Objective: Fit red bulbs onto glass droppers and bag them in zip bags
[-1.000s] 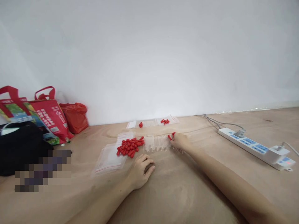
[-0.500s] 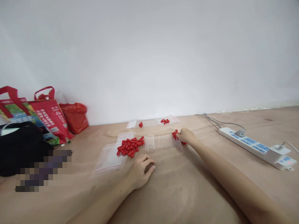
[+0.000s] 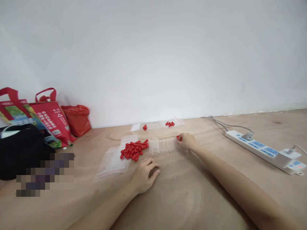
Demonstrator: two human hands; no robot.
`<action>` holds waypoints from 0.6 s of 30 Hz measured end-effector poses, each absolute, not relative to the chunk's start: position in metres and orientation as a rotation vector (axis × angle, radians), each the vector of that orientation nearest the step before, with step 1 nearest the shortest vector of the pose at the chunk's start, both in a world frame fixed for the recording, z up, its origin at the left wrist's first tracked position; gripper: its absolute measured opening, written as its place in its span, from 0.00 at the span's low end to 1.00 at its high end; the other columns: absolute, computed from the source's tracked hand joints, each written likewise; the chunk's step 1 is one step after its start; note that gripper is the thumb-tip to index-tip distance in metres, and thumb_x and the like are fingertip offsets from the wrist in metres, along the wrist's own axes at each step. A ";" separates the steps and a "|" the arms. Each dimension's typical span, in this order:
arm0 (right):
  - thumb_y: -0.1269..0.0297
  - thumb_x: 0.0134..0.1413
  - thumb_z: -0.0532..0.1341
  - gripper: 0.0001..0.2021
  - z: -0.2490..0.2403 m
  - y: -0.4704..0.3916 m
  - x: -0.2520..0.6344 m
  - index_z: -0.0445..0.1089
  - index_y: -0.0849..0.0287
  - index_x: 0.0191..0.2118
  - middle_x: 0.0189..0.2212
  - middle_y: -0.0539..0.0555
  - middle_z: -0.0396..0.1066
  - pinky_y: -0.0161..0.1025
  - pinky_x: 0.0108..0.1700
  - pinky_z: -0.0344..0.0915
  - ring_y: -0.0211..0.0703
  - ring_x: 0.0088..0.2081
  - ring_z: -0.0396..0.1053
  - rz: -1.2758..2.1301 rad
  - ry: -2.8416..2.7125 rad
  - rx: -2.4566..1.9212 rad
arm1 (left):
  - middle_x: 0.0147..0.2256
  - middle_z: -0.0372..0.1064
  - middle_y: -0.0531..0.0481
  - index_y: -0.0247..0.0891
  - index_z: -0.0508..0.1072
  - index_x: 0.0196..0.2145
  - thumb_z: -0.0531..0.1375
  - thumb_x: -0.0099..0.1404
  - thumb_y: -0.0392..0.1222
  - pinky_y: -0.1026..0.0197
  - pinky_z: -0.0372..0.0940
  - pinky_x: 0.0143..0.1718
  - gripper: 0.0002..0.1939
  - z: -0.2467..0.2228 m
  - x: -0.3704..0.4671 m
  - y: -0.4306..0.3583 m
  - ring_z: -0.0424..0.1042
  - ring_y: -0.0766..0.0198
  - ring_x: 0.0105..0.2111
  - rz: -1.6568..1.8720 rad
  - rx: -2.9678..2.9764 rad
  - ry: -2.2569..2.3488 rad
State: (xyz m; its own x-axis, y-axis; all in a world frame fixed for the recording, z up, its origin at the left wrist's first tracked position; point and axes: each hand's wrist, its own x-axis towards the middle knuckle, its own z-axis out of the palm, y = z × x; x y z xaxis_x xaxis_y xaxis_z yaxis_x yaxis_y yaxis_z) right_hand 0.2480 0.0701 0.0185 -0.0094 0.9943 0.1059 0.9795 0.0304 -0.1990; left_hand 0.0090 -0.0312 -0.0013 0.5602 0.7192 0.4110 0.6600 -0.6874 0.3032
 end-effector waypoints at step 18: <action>0.70 0.46 0.52 0.11 0.017 0.056 0.229 0.69 0.63 0.35 0.34 0.62 0.70 0.44 0.42 0.56 0.49 0.39 0.68 0.099 -2.090 -2.186 | 0.33 0.66 0.48 0.38 0.69 0.34 0.52 0.60 0.37 0.57 0.60 0.36 0.07 -0.001 0.009 -0.032 0.64 0.60 0.34 0.756 2.676 1.185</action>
State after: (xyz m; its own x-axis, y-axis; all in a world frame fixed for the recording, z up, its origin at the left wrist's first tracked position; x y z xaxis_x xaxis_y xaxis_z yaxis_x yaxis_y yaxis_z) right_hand 0.2290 0.0563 0.0169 0.0470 0.9984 0.0327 0.9908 -0.0424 -0.1287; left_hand 0.0090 -0.0323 -0.0012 0.5690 0.7214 0.3947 0.6622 -0.6866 0.3002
